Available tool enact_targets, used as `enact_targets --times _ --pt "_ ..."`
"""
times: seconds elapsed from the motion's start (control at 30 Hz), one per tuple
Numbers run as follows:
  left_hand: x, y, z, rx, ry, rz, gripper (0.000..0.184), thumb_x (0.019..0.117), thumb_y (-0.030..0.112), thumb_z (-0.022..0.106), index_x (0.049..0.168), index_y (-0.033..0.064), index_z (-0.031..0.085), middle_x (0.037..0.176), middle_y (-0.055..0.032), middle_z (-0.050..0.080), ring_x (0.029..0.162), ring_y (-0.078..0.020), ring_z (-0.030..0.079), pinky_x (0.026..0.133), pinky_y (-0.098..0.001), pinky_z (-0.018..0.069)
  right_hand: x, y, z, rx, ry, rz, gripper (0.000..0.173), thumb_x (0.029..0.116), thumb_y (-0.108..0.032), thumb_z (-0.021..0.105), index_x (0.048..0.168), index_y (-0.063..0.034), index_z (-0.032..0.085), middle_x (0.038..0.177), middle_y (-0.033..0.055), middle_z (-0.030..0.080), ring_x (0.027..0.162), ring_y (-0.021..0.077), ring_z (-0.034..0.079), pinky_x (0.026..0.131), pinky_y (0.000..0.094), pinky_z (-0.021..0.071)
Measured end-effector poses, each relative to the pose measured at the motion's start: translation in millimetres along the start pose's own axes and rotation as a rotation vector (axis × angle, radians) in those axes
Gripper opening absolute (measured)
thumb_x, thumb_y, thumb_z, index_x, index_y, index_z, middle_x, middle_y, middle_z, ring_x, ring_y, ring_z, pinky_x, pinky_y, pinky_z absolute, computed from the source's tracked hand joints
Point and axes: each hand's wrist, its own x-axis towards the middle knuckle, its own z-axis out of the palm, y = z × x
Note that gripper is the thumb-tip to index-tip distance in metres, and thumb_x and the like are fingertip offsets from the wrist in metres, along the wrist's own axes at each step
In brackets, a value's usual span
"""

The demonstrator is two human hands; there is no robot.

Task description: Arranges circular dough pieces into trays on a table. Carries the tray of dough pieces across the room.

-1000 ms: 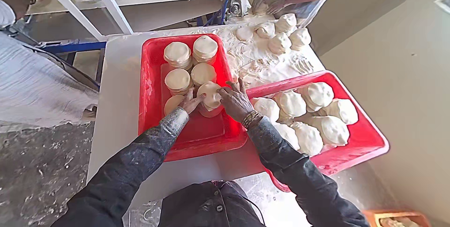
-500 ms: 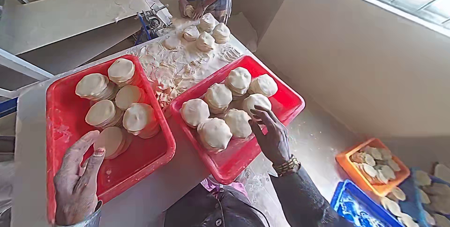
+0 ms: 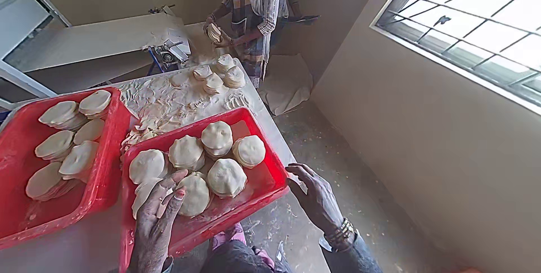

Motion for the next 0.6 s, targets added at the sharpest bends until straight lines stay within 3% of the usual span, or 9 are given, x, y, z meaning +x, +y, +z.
enact_targets --times 0.17,0.3,0.43,0.6 --pt "13.8 -3.3 72.4 -0.031 0.041 -0.049 0.034 0.0983 0.021 0.054 0.124 0.0006 0.063 0.124 -0.008 0.069 0.115 -0.0217 0.066 0.095 -0.0368 0.0576 63.6 57.5 -23.4 0.003 -0.08 0.01 0.031 0.0968 -0.025 0.061 0.12 -0.0069 0.072 0.116 0.0118 0.073 0.105 0.0281 0.071 0.091 0.0473 0.0575" --pt "38.3 -5.5 138.0 -0.127 0.003 -0.112 0.034 0.0985 0.021 0.055 0.123 -0.0003 0.064 0.121 -0.0106 0.07 0.111 -0.0241 0.068 0.092 -0.0372 0.0591 89.7 100.6 -46.0 -0.006 -0.322 0.151 0.034 0.0981 -0.026 0.062 0.123 -0.005 0.071 0.12 0.0141 0.071 0.111 0.03 0.069 0.097 0.0487 0.0538" --pt "57.1 5.8 190.1 -0.127 -0.052 -0.082 0.033 0.0997 0.019 0.055 0.124 -0.0024 0.063 0.122 -0.0102 0.07 0.109 -0.0205 0.069 0.094 -0.0347 0.0582 132.2 142.8 -60.1 -0.021 -0.495 0.188 0.035 0.0989 -0.027 0.063 0.125 -0.0042 0.069 0.121 0.0143 0.071 0.114 0.0295 0.067 0.1 0.0485 0.0516" --pt "52.5 9.9 237.3 -0.048 0.124 -0.171 0.032 0.0995 0.016 0.055 0.124 -0.0033 0.063 0.122 -0.0108 0.07 0.11 -0.0218 0.069 0.095 -0.0361 0.0589 216.2 188.1 -48.5 0.034 -0.694 0.061 0.036 0.1001 -0.028 0.062 0.127 -0.004 0.068 0.124 0.0138 0.07 0.115 0.027 0.067 0.102 0.0464 0.0513"
